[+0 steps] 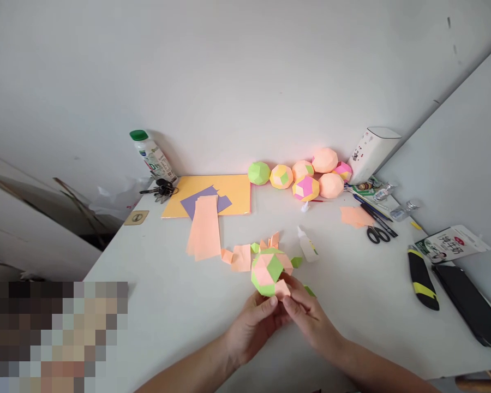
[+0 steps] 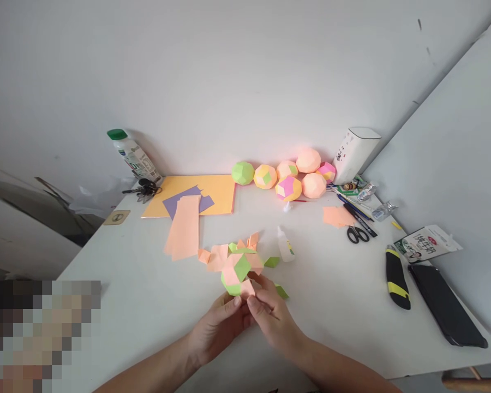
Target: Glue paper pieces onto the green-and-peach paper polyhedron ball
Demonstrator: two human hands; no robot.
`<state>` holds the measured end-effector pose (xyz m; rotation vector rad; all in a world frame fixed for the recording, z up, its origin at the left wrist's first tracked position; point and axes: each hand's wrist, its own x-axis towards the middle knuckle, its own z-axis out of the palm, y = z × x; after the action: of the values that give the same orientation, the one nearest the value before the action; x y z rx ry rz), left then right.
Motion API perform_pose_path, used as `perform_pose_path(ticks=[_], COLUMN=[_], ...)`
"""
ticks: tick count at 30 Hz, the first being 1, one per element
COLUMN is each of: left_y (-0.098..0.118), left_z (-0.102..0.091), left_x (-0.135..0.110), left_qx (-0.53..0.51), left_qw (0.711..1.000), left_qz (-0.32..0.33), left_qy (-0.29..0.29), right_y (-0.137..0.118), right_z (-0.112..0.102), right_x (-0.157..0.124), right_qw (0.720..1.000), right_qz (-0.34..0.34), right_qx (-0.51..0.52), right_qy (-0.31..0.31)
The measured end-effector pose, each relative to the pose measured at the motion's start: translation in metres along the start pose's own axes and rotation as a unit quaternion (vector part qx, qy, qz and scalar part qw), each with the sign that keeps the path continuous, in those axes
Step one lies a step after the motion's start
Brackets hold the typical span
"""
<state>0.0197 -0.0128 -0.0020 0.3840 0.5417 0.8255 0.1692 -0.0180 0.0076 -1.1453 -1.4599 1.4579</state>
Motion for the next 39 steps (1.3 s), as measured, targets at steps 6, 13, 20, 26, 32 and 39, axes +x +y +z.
perform_pose_path(ticks=[6, 13, 20, 26, 32, 39], left_y=[0.005, 0.017, 0.027, 0.025, 0.024, 0.022], left_z=[0.000, -0.002, -0.010, -0.012, -0.007, -0.008], left_x=[0.002, 0.007, 0.012, 0.009, 0.007, 0.007], left_qx=[-0.006, 0.023, 0.028, -0.015, -0.036, -0.046], left_qw=[0.998, 0.993, 0.993, 0.991, 0.992, 0.992], left_qz=[0.035, 0.066, 0.073, 0.063, 0.056, 0.052], left_qy=[0.058, 0.093, 0.092, 0.120, 0.107, 0.108], right_y=[0.009, 0.008, 0.007, 0.021, 0.050, 0.049], right_z=[0.005, 0.002, -0.014, -0.053, -0.066, -0.073], right_x=[-0.001, -0.001, 0.008, 0.029, 0.046, 0.054], right_qw=[0.992, 0.975, 0.953, 0.818, 0.791, 0.830], right_qz=[-0.030, -0.087, -0.153, -0.240, -0.147, -0.083], right_qx=[-0.118, -0.203, -0.244, -0.443, -0.531, -0.447], right_qy=[-0.028, -0.017, 0.091, 0.278, 0.266, 0.324])
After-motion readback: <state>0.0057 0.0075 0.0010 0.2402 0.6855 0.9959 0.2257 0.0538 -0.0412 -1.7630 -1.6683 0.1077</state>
